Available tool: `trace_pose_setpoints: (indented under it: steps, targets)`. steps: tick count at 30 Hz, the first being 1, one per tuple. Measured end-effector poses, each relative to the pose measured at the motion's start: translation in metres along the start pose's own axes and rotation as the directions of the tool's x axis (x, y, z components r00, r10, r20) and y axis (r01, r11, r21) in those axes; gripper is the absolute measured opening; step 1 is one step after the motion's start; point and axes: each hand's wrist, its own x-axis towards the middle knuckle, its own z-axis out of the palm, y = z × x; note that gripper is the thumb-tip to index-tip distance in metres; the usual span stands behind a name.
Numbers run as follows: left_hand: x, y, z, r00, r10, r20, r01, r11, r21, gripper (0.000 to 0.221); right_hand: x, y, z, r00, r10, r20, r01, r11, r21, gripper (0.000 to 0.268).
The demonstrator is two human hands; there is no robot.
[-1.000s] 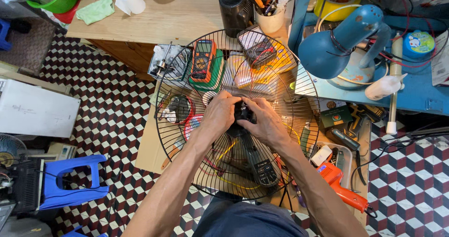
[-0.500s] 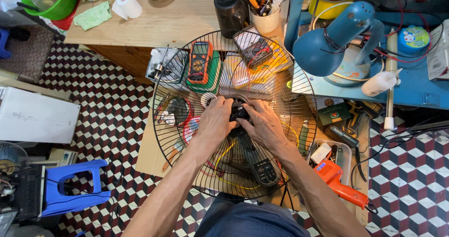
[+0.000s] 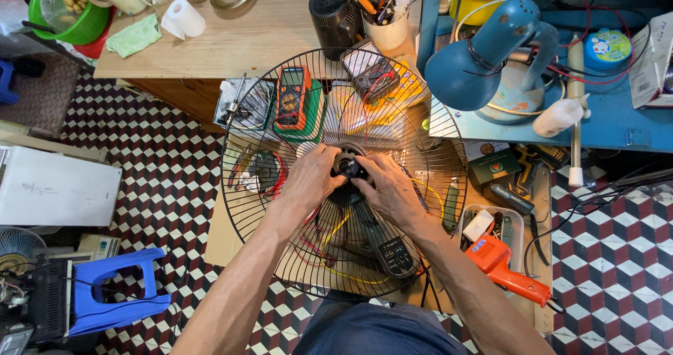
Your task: The person retrieves a power tool from a box and places it on a workbench, then handles a disassembled electric fan. They remove the front grille, manipulate the central motor housing, and repeatedly insert and remove a small black plastic component from the fan's center.
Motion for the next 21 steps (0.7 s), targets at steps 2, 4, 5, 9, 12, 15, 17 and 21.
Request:
trace_pose_setpoints:
  steps: [2, 4, 5, 9, 12, 15, 17, 21]
  targets:
    - [-0.001, 0.004, -0.004, 1.0, 0.021, -0.005, -0.021, 1.0, 0.01, 0.045, -0.002, -0.002, 0.003, 1.0, 0.01, -0.023, -0.01, 1.0, -0.006, 0.045]
    - [-0.001, 0.007, -0.007, 0.999, 0.034, 0.0, -0.034, 0.999, -0.005, 0.045, -0.004, -0.003, 0.006, 0.999, 0.034, -0.036, -0.035, 0.999, -0.026, 0.046]
    - [-0.001, 0.008, -0.01, 0.999, 0.037, 0.008, -0.037, 0.999, -0.024, 0.045, -0.005, -0.002, 0.008, 0.999, 0.032, -0.04, -0.033, 0.999, -0.015, 0.047]
    - [0.003, 0.006, -0.021, 0.992, 0.112, 0.065, -0.107, 0.991, -0.077, 0.05, -0.008, -0.001, 0.011, 0.997, 0.048, -0.055, -0.047, 0.999, 0.008, 0.046]
    - [0.01, 0.001, -0.028, 0.979, 0.16, 0.126, -0.153, 0.986, -0.063, 0.053, -0.009, -0.001, 0.012, 0.991, 0.135, -0.016, -0.133, 0.987, 0.088, 0.042]
    - [0.016, -0.003, -0.028, 0.968, 0.165, 0.191, -0.167, 0.986, -0.008, 0.051, -0.006, -0.001, 0.009, 0.977, 0.213, -0.009, -0.207, 0.959, 0.195, 0.041]
    - [0.019, -0.004, -0.026, 0.961, 0.185, 0.207, -0.188, 0.982, -0.008, 0.058, -0.003, -0.002, 0.007, 0.963, 0.269, 0.004, -0.263, 0.939, 0.221, 0.044]
    - [0.015, -0.004, -0.024, 0.957, 0.212, 0.199, -0.223, 0.974, 0.035, 0.064, 0.002, -0.006, 0.004, 0.955, 0.297, 0.027, -0.297, 0.939, 0.175, 0.043]
